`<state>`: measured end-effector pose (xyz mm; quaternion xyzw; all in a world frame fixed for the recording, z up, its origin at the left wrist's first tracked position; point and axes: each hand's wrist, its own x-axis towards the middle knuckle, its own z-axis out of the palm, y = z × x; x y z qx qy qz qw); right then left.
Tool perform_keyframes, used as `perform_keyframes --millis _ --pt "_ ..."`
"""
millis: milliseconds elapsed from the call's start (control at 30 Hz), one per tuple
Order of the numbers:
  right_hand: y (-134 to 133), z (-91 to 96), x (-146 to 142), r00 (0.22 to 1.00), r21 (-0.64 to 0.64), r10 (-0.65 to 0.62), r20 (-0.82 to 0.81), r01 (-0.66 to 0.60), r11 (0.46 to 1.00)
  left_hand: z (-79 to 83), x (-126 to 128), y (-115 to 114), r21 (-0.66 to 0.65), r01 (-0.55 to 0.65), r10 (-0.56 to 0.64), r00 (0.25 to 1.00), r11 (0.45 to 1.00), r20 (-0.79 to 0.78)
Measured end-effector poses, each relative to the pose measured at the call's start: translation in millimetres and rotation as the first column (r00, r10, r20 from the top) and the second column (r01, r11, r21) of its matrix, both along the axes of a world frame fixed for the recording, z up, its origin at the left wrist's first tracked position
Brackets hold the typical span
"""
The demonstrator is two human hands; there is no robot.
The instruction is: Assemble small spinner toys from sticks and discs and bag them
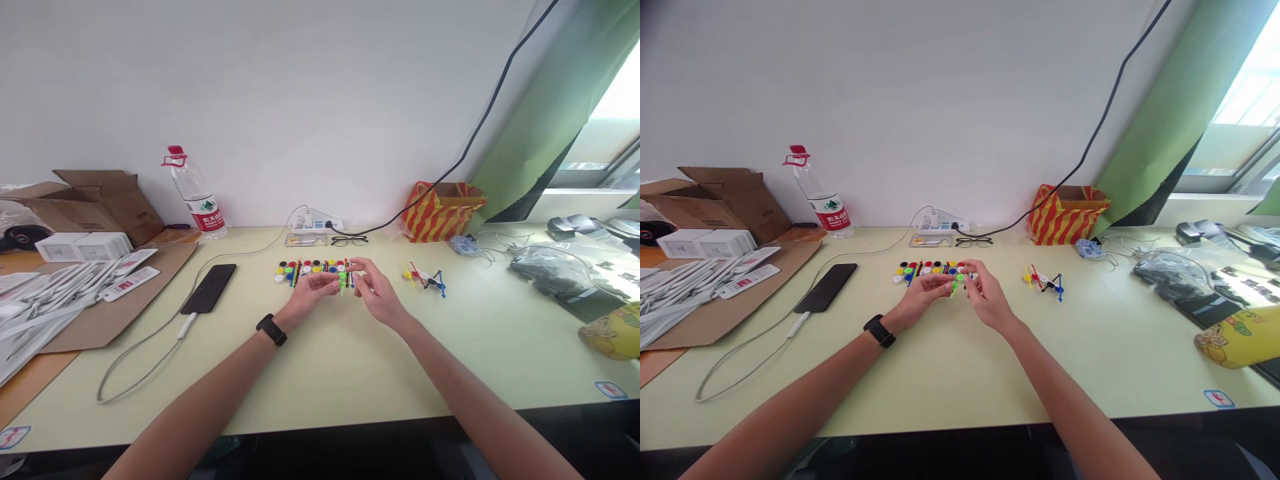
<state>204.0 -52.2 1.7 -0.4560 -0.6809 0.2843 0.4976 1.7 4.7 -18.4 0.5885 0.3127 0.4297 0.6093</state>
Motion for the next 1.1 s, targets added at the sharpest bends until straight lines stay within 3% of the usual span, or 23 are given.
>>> perform_keyframes --millis 200,300,567,800,933,1100 --pt "-9.8 -20.6 2.3 0.980 -0.003 -0.135 -0.146 0.136 0.991 0.6 2.8 -7.0 -0.003 -0.031 0.031 0.999 1.000 -0.015" --pt "-9.2 -24.8 5.6 0.977 -0.035 -0.095 -0.192 0.090 0.995 -0.3 3.2 -6.7 0.002 -0.033 0.033 0.999 0.999 -0.020" --pt "-18.0 -15.2 -0.6 0.972 -0.083 0.035 -0.233 -0.056 0.995 -1.3 0.7 -1.4 -0.008 -0.052 0.052 0.998 0.999 -0.032" --pt "-16.3 -9.4 6.5 0.847 -0.249 -0.031 -0.530 -0.121 0.961 0.2 1.9 -3.5 -0.005 -0.068 0.068 0.998 0.998 0.000" --pt "-14.0 -6.4 2.8 0.874 -0.204 -0.063 -0.482 -0.042 0.978 2.1 2.2 -6.1 -0.013 -0.040 0.040 0.999 0.999 0.004" --pt "-11.2 -12.0 -7.6 0.938 -0.142 0.008 -0.348 -0.061 0.988 5.5 2.4 -10.8 -0.018 0.035 -0.035 0.999 0.999 0.006"
